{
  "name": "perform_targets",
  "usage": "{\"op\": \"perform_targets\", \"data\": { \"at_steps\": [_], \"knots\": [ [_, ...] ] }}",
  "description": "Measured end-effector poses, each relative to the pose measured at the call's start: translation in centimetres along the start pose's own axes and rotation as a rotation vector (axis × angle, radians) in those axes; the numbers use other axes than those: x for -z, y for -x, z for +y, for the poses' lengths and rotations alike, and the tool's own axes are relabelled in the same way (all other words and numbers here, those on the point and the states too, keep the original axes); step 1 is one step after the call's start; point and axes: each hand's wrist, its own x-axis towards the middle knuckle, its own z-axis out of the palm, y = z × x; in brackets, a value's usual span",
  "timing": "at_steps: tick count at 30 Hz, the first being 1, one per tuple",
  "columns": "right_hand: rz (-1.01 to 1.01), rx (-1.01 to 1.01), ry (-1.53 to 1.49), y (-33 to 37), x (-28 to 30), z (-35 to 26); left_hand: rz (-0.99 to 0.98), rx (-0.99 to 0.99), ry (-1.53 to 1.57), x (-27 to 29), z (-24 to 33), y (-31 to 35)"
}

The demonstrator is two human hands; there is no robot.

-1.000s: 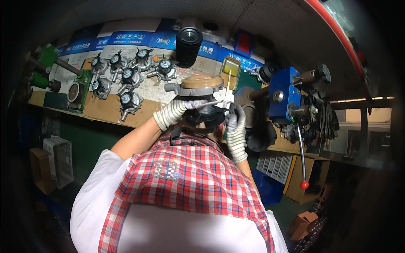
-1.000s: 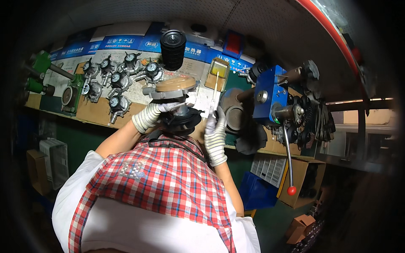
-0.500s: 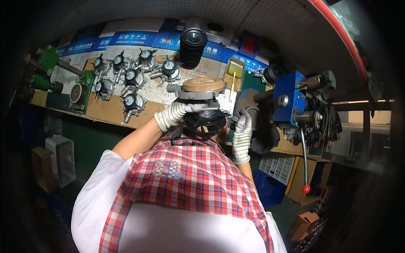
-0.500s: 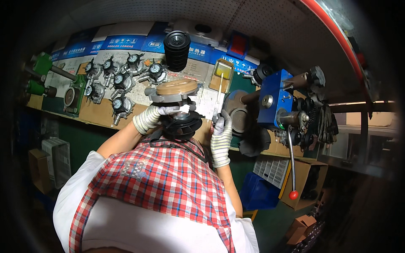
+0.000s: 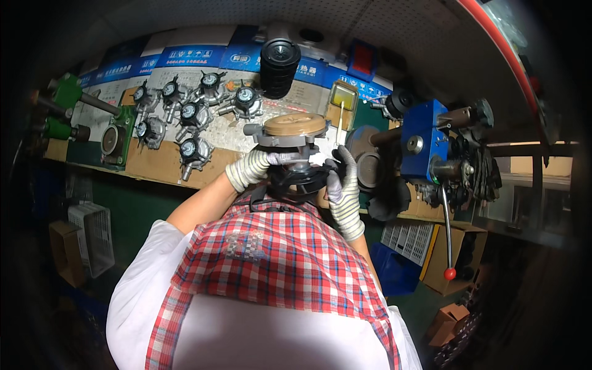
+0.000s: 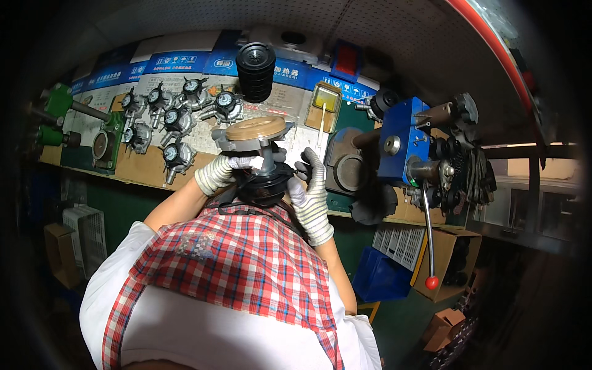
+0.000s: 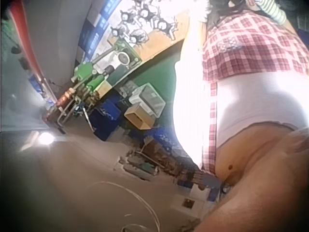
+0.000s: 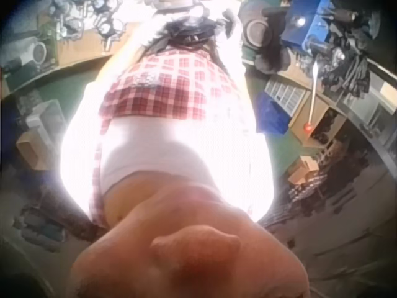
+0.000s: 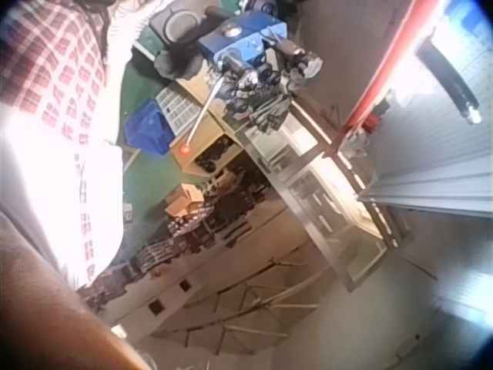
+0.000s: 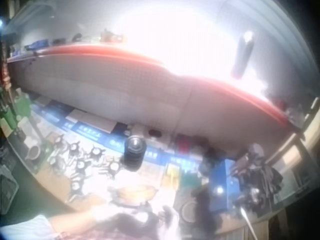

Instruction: The person repeatedly picks up small mechanical components from a workbench, places them into a blue press machine, and operates the lever to press-fit a circular disc onto each part. The person then removes the assembled unit and places it on the bench, repeating the process for multiple items.

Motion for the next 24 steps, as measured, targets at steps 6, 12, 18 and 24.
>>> {"op": "perform_targets", "data": {
  "at_steps": [6, 12, 18, 24],
  "knots": [
    [0.11, -0.115, -0.109, 0.0, 0.6, 2.4, -0.065, 0.011, -0.085, -0.9, 0.6, 0.0],
    [0.054, -0.097, -0.089, 0.6, 1.3, 2.3, -0.035, 0.023, -0.078, -0.5, 0.2, 0.0],
    [0.14, -0.246, -0.161, 3.2, 4.5, 6.6, 0.148, 0.045, -0.133, 0.1, -1.8, -1.8],
    [0.218, -0.238, 0.609, 7.2, 8.8, 14.6, 0.367, -0.197, -1.247, 10.8, -10.8, -5.3]
  ]
}}
